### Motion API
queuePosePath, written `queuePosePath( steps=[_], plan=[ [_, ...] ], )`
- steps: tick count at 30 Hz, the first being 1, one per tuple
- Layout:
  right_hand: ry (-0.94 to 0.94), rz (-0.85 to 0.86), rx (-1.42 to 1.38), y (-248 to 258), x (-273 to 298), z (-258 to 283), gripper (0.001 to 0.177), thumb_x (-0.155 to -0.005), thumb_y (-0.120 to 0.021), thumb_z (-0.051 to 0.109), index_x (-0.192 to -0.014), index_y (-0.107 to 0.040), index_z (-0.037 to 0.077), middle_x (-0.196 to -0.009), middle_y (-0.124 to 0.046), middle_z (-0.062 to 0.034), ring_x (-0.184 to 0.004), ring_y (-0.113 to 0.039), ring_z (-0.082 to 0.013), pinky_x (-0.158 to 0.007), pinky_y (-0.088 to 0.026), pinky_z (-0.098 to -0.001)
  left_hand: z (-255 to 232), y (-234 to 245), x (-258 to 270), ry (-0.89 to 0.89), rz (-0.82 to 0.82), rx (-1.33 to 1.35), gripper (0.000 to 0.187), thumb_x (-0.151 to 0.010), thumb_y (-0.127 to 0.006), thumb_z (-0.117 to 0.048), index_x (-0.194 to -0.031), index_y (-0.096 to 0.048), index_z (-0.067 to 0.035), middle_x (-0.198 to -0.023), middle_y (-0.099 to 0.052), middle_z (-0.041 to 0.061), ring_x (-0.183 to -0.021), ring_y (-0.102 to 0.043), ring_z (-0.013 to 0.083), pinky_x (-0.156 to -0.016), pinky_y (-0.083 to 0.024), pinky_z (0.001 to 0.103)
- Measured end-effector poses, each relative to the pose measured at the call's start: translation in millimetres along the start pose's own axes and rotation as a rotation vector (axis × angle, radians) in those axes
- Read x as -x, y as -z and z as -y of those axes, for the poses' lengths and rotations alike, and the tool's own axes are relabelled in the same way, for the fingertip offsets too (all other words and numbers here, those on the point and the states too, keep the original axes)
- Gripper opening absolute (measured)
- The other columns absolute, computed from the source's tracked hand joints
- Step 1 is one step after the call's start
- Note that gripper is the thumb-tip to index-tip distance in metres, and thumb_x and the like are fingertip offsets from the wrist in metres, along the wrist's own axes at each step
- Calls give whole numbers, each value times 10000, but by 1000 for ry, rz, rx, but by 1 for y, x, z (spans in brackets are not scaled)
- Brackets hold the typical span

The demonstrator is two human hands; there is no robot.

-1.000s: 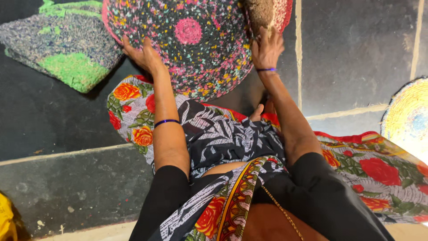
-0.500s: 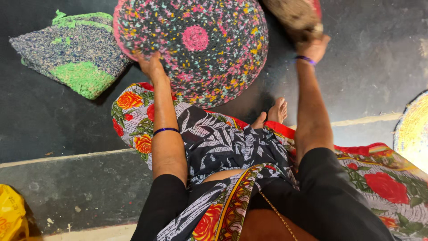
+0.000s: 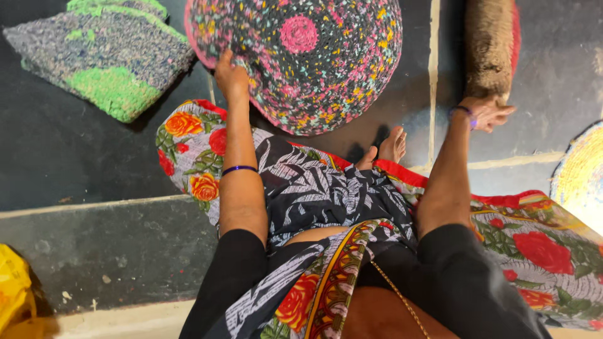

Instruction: The person sits on a tiled floor and folds several small, colorful, circular woven rugs. They handle each rug individually, smoothing it out and folding it into a compact shape before placing it aside.

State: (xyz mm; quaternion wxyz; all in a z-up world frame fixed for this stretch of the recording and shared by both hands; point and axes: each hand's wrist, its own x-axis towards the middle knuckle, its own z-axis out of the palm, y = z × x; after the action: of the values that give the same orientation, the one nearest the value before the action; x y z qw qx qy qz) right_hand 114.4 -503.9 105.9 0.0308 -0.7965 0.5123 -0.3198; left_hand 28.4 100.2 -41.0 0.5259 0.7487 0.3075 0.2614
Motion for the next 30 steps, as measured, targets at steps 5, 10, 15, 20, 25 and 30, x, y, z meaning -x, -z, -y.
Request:
queuePosePath(
  steps=[5, 10, 15, 20, 25, 30],
  plan=[
    [1145, 310, -499, 31, 119, 45, 565, -854, -690, 157, -1395, -580, 37, -1355, -620, -219, -1247, -571, -427, -1086, -449, -530, -33, 0, -7, 350, -40, 290, 480, -731, -554, 54, -1190, -689, 90, -1044, -761, 134, -877, -706, 191, -818, -550, 290],
    [1597, 1062, -799, 183, 330, 27, 956, -620, -888, 356, -1356, -472, -88, -1288, -548, -349, -1185, -509, -523, -982, -404, -569, -38, 18, -10, 414, -134, 677, 555, -715, -556, 91, -1264, -632, 116, -1054, -738, 127, -806, -667, 181, -703, -525, 281],
    [1295, 1179, -794, 135, 357, 24, 159, -950, -720, 94, -1100, -750, 52, -995, -763, -160, -895, -742, -333, -796, -586, -396, -42, 32, -10, 336, -87, 759, 595, -787, -621, 94, -1380, -589, 119, -1186, -695, 174, -849, -683, 166, -726, -564, 285],
    [1342, 1236, -688, 51, 266, 85, 302, -811, -674, 84, -1108, -728, 92, -920, -761, -159, -792, -708, -325, -722, -563, -439, -113, 51, -3, 372, 259, 985, 819, -819, -705, -49, -1538, -322, -133, -1303, -654, 215, -885, -769, 225, -535, -543, 307],
    [1263, 616, -676, 103, 268, 95, 532, -858, -772, 123, -1344, -603, -10, -1201, -658, -229, -1122, -612, -410, -957, -486, -493, -121, 52, -4, 384, 157, 901, 725, -853, -736, -106, -1507, -422, -125, -1254, -708, 181, -916, -746, 207, -552, -539, 279],
    [1552, 708, -478, 144, 341, 90, 898, -790, -862, 359, -1459, -402, -24, -1455, -458, -274, -1347, -404, -468, -1088, -306, -594, -99, 43, -6, 457, 96, 862, 556, -854, -746, -158, -1368, -550, -78, -1100, -725, 128, -855, -739, 200, -532, -528, 276]
  ],
)
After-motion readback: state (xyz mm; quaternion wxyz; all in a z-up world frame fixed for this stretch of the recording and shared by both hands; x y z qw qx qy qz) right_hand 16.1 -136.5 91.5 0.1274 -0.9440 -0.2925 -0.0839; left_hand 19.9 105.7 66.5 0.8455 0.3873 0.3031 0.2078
